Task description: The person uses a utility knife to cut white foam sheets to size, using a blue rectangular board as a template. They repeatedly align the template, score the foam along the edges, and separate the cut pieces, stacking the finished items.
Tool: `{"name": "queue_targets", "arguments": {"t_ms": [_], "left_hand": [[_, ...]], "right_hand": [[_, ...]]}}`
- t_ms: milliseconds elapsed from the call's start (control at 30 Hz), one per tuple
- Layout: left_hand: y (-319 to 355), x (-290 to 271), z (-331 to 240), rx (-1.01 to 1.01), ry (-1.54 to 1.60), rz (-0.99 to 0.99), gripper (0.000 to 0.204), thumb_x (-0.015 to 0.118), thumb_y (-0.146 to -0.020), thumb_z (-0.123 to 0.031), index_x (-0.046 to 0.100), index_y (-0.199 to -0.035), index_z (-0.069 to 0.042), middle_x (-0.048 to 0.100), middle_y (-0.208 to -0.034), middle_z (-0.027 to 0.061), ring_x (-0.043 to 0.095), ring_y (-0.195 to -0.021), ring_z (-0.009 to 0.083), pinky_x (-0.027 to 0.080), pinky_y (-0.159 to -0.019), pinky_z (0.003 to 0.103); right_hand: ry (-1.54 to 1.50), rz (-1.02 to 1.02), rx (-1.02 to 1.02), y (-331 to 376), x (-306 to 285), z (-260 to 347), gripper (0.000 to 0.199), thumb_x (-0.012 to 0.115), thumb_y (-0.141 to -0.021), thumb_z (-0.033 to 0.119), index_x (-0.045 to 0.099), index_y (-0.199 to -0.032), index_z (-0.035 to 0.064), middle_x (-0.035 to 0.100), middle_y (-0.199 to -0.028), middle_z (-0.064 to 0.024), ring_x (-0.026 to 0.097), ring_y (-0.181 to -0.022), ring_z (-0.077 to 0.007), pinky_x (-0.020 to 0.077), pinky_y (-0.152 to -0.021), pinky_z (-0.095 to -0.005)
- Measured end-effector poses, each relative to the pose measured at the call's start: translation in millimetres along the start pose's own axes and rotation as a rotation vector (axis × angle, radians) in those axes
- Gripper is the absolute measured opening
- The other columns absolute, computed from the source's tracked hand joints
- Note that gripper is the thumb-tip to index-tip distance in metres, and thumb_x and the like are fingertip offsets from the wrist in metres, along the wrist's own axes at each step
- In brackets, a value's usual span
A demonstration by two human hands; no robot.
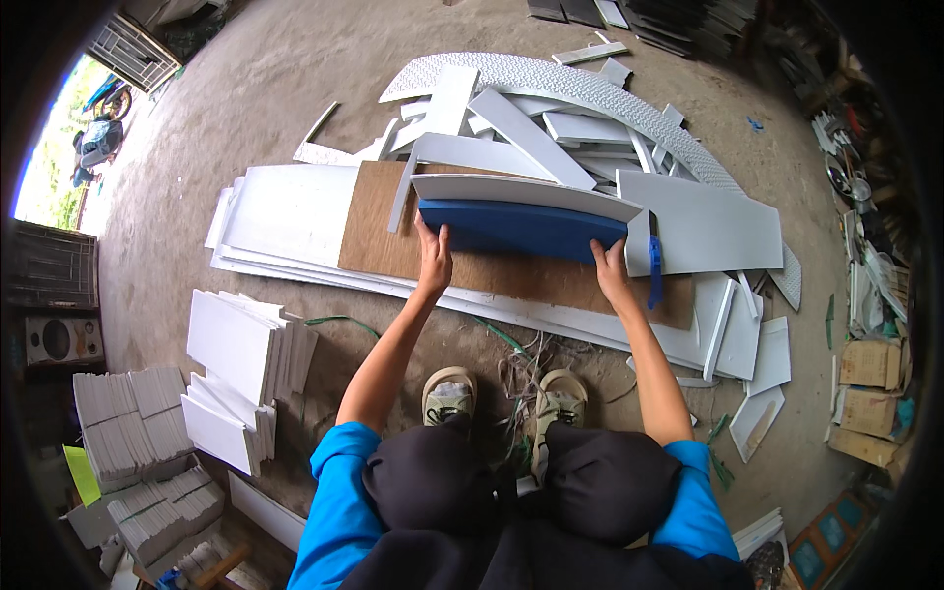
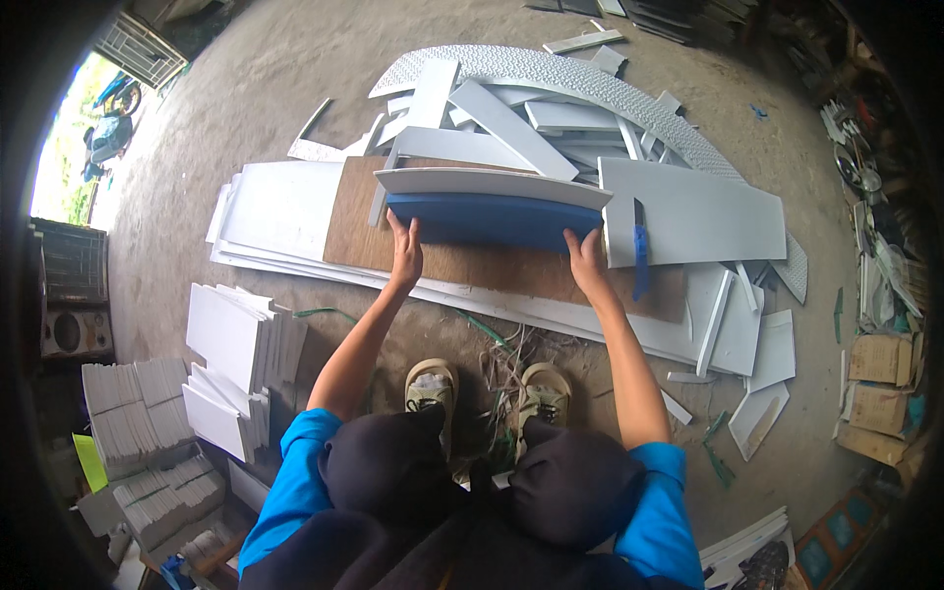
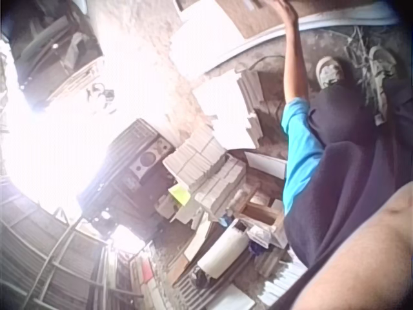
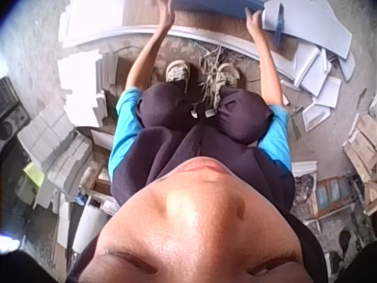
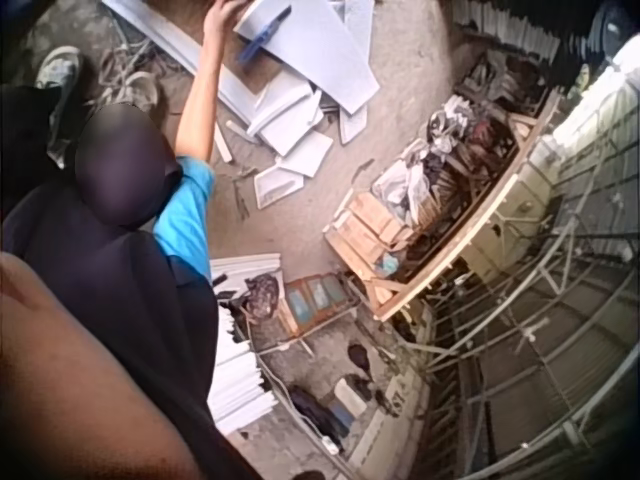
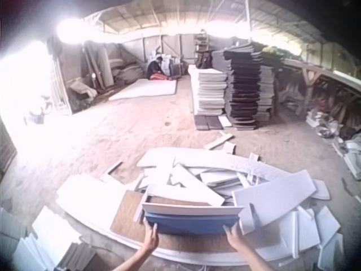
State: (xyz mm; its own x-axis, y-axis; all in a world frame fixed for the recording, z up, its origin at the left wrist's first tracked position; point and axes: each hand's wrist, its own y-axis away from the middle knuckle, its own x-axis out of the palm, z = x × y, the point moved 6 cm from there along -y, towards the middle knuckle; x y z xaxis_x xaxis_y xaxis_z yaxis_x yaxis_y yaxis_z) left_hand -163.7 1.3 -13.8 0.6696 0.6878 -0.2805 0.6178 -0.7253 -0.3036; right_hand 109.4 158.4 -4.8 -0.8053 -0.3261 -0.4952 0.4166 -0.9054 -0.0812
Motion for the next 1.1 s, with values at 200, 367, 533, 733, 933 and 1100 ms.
{"name": "queue_targets", "arguments": {"t_ms": [200,367,533,733,933,1100], "left_hand": [[2,1,4,-0.051,0.006,0.001,0.045,0.036,-0.090,-0.013,0.014,-0.127,0.000,0.030,-0.122,0.0224,0.032,-0.115,0.0302,0.024,-0.098,0.036],[-4,-10,-12,-0.047,0.012,0.052,0.045,0.040,-0.087,-0.009,0.017,-0.125,0.000,0.036,-0.116,0.0219,0.037,-0.110,0.0286,0.027,-0.096,0.035],[-35,-25,-89,0.219,-0.111,0.134,0.043,0.047,-0.083,-0.007,0.026,-0.119,0.002,0.041,-0.110,0.0222,0.043,-0.104,0.0333,0.031,-0.092,0.037],[-53,-6,-265,0.600,-0.844,0.270,0.042,0.051,-0.073,-0.004,0.038,-0.112,0.001,0.045,-0.101,0.0184,0.046,-0.092,0.0299,0.036,-0.080,0.040],[-38,35,-276,0.858,-1.001,0.217,0.034,0.051,-0.073,-0.006,0.044,-0.105,-0.001,0.047,-0.092,0.0109,0.047,-0.088,0.0233,0.038,-0.077,0.035],[-32,48,-275,0.841,-1.011,0.216,0.035,0.052,-0.074,-0.009,0.044,-0.106,0.000,0.047,-0.095,0.0108,0.047,-0.089,0.0235,0.037,-0.079,0.035]], "right_hand": [[0.166,-0.059,-0.116,0,0,-29,0.059,0.051,-0.087,0.032,0.028,-0.119,-0.0116,0.045,-0.112,-0.0316,0.045,-0.104,-0.0416,0.0373,-0.086,-0.0396],[0.136,-0.055,-0.175,-4,-1,-4,0.052,0.056,-0.085,0.027,0.033,-0.114,-0.0092,0.053,-0.100,-0.0255,0.054,-0.091,-0.0362,0.0431,-0.076,-0.0390],[-0.188,-0.014,-0.059,4,-19,-6,0.057,0.063,-0.080,0.028,0.034,-0.118,-0.0029,0.052,-0.101,-0.0160,0.052,-0.094,-0.0227,0.0409,-0.083,-0.0350],[-0.087,-0.576,-0.411,20,-101,120,0.060,0.059,-0.082,0.022,0.027,-0.128,0.0006,0.034,-0.123,-0.0184,0.037,-0.114,-0.0275,0.0291,-0.097,-0.0381],[0.267,-0.116,-0.776,13,-89,251,0.053,0.061,-0.078,0.014,0.036,-0.122,0.0007,0.038,-0.122,-0.0165,0.037,-0.115,-0.0319,0.0314,-0.097,-0.0389],[0.516,0.013,-0.827,10,-63,251,0.047,0.061,-0.076,0.014,0.042,-0.117,0.0027,0.045,-0.113,-0.0120,0.044,-0.106,-0.0263,0.0339,-0.091,-0.0374]]}}
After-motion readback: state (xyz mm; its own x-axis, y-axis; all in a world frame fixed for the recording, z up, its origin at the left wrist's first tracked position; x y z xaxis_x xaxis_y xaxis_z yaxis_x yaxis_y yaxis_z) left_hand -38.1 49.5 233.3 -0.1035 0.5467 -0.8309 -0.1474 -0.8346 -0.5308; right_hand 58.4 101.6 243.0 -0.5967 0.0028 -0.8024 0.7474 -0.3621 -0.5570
